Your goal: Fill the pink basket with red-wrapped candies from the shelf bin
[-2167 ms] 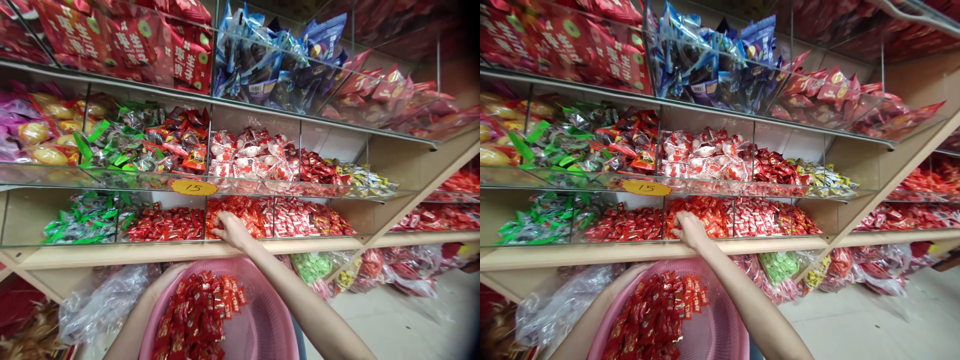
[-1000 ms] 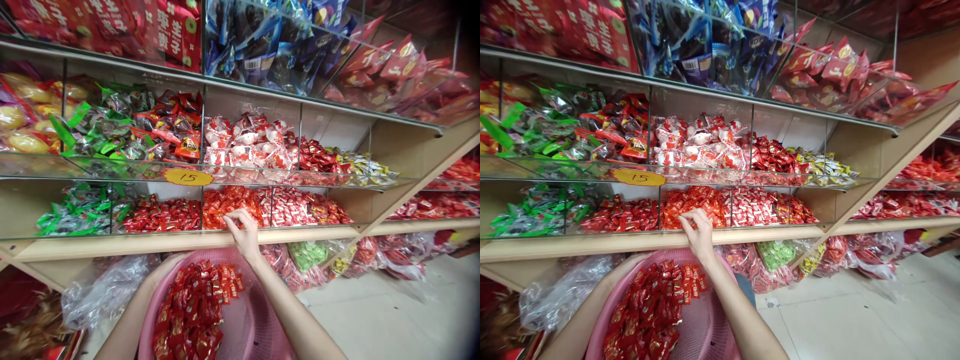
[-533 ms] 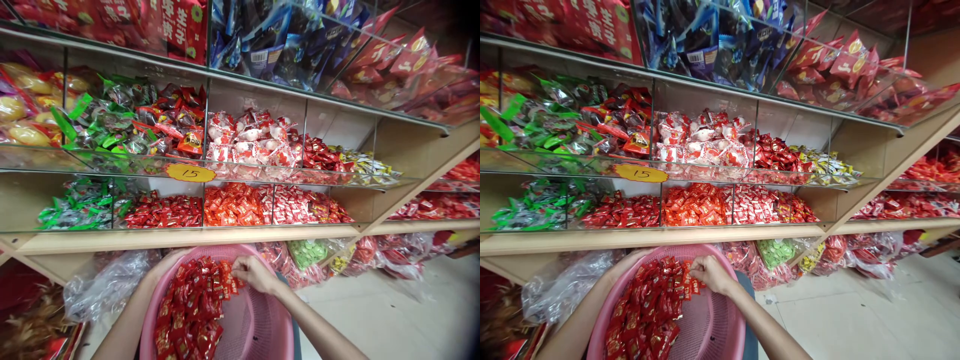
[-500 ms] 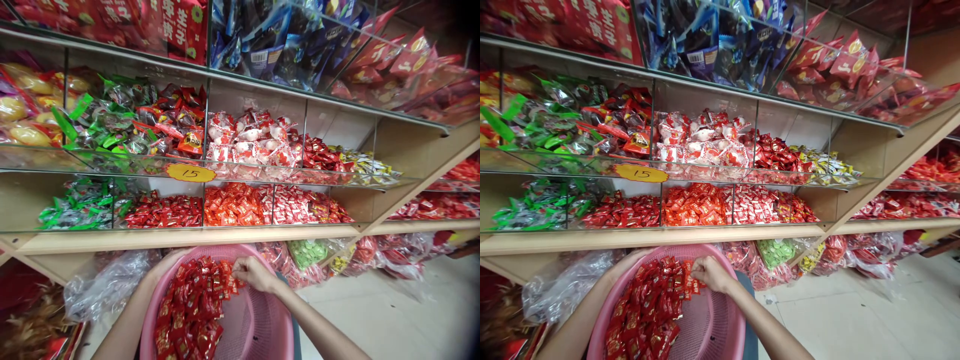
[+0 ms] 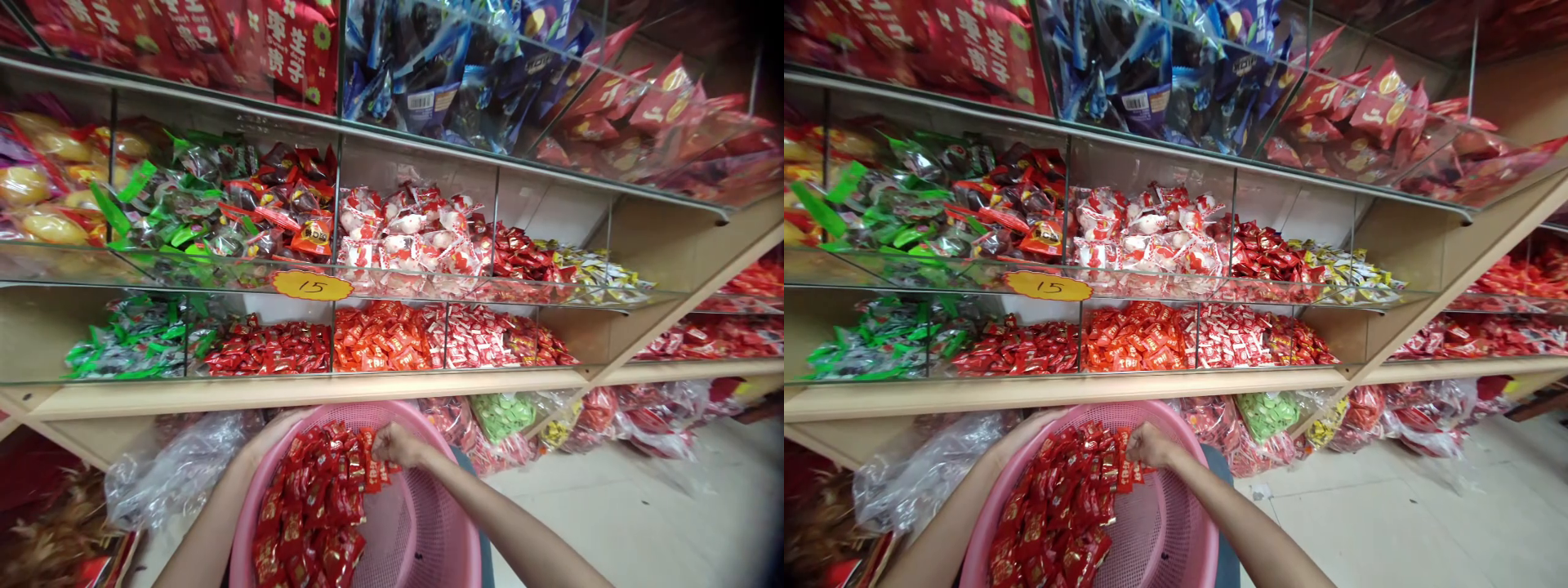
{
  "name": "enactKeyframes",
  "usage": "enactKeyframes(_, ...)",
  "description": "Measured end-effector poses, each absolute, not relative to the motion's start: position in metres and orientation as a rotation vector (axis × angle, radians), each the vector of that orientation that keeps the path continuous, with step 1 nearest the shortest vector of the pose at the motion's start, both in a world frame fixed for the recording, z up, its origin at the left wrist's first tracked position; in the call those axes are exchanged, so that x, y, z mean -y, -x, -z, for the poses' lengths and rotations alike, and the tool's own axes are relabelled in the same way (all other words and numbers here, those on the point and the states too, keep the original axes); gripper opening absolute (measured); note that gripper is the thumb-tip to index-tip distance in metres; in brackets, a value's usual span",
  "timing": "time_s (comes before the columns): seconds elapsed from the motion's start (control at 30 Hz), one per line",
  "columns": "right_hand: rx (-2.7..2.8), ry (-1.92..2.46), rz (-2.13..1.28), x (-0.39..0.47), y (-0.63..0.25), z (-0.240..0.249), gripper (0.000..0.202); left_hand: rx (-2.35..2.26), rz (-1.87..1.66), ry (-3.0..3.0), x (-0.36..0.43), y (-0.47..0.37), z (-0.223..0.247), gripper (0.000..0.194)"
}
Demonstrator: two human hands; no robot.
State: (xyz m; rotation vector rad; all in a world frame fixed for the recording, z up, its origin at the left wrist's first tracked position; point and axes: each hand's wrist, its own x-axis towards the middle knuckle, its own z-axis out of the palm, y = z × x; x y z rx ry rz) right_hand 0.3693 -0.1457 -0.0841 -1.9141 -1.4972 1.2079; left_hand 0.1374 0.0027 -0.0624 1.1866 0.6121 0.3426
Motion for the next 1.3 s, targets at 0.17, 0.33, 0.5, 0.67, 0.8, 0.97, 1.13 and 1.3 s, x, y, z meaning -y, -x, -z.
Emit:
enactKeyframes(0.17,1.562,2.042,-0.950,0.147,-0.361,0.084,0.014,-0.624,-0.329,-1.155,0.001,-0.139,0.057,0.031)
enactKeyframes(0.33,1.752,2.279,-0.598,0.154,-0.354,0.070,0.006,-0.609,-0.312,-1.139,0.005,-0.139,0.052,0.033)
enactKeyframes(0.5,1.856,2.350,-0.408,0.158,-0.347,0.045,0.007,-0.588,-0.341,-1.170,0.000,-0.137,0.060,0.031)
enactKeyframes(0.67,1.980,2.015,-0.385,0.162,-0.333,-0.009,0.011,-0.579,-0.340,-1.183,-0.007,-0.137,0.073,0.031)
enactKeyframes(0.8,1.957,1.678,-0.302,0.157,-0.333,-0.055,0.021,-0.560,-0.339,-1.194,-0.008,-0.137,0.075,0.032)
enactKeyframes(0.97,1.689,1.649,-0.005,0.132,-0.367,-0.077,0.018,-0.561,-0.360,-1.196,-0.004,-0.136,0.067,0.032)
enactKeyframes(1.13,1.510,1.684,0.106,0.107,-0.400,-0.064,0.016,-0.562,-0.376,-1.205,-0.004,-0.137,0.065,0.035)
enactKeyframes(1.3,1.367,1.695,0.186,0.104,-0.404,-0.046,0.013,-0.585,-0.401,-1.240,-0.009,-0.136,0.073,0.033)
